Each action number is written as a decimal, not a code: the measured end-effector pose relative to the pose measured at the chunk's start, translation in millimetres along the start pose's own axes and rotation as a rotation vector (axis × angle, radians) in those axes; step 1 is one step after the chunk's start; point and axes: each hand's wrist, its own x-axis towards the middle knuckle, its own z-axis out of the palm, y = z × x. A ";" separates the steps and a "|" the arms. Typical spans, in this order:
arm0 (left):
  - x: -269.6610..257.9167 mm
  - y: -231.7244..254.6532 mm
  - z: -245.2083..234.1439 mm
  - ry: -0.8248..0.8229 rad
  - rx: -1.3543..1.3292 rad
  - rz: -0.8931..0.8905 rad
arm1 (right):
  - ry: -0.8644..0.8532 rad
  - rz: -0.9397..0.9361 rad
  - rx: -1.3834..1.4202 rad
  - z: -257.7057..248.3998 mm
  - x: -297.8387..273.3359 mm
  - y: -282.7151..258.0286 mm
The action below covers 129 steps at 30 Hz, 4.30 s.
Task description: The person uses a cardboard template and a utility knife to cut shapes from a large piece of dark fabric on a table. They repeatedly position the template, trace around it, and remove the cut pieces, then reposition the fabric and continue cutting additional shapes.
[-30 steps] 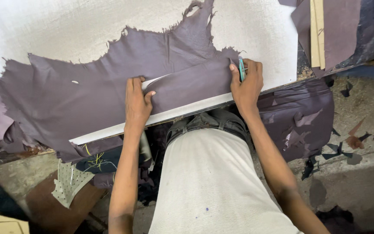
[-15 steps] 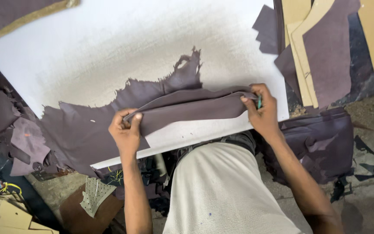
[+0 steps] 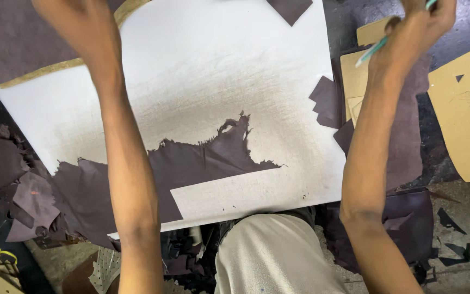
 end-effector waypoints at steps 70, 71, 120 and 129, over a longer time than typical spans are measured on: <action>-375.6 150.6 14.3 -0.822 -0.098 0.094 | -0.601 -0.226 -1.086 -96.5 -305.3 -12.2; -372.9 161.1 21.5 -0.809 -0.076 0.101 | -0.628 -0.185 -1.062 -96.2 -303.5 -19.0; -416.8 213.7 22.3 -0.115 -0.078 -0.341 | -0.450 -0.216 -1.132 -258.3 -203.7 -72.0; -395.3 218.0 17.8 -0.384 -0.022 -0.307 | -0.402 -0.300 -1.116 -254.1 -218.9 -95.5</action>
